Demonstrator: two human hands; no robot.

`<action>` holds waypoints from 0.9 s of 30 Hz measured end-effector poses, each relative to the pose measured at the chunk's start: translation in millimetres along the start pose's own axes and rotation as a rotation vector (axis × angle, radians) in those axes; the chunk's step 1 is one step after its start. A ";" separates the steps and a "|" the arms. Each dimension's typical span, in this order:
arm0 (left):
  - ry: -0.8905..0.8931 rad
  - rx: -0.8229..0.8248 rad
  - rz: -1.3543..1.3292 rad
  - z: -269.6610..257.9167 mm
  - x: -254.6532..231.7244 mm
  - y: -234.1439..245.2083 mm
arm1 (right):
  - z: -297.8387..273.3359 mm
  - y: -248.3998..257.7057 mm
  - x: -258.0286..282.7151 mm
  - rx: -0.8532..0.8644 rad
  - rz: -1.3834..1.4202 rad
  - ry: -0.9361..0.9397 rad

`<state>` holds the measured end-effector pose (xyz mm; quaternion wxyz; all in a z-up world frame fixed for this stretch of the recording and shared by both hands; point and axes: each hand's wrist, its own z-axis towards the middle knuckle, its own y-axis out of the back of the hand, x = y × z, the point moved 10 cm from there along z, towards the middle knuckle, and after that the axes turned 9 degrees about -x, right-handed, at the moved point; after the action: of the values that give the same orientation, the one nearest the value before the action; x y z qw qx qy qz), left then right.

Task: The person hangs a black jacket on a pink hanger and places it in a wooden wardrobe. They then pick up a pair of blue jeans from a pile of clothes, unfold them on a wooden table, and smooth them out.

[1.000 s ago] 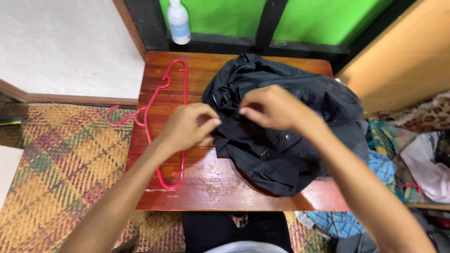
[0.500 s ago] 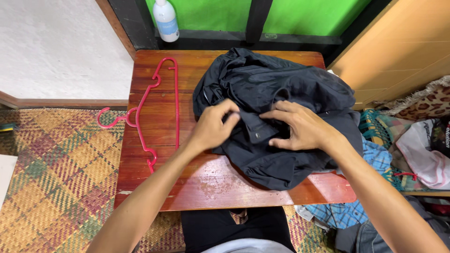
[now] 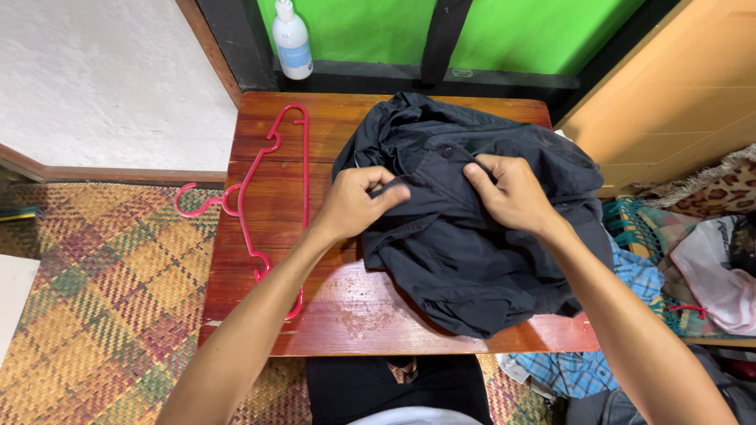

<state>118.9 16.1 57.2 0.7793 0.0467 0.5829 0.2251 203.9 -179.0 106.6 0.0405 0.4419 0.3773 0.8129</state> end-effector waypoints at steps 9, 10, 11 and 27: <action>-0.475 -0.021 0.170 -18.6 -48.2 56.4 | -28.2 -5.4 30.0 0.146 0.009 0.116; -0.524 -0.028 0.139 -22.8 -56.7 65.6 | -36.4 -16.8 37.3 0.211 0.012 0.124; -0.477 0.022 0.148 -23.2 -55.4 68.0 | -43.5 -25.9 45.7 0.253 0.011 0.142; 0.056 0.191 0.209 -24.8 -4.4 78.9 | -5.2 7.3 120.1 0.071 -0.131 0.449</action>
<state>71.5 80.1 79.7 0.7270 0.1746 0.6154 0.2496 129.2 -139.3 192.2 -0.0076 0.2256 0.4330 0.8727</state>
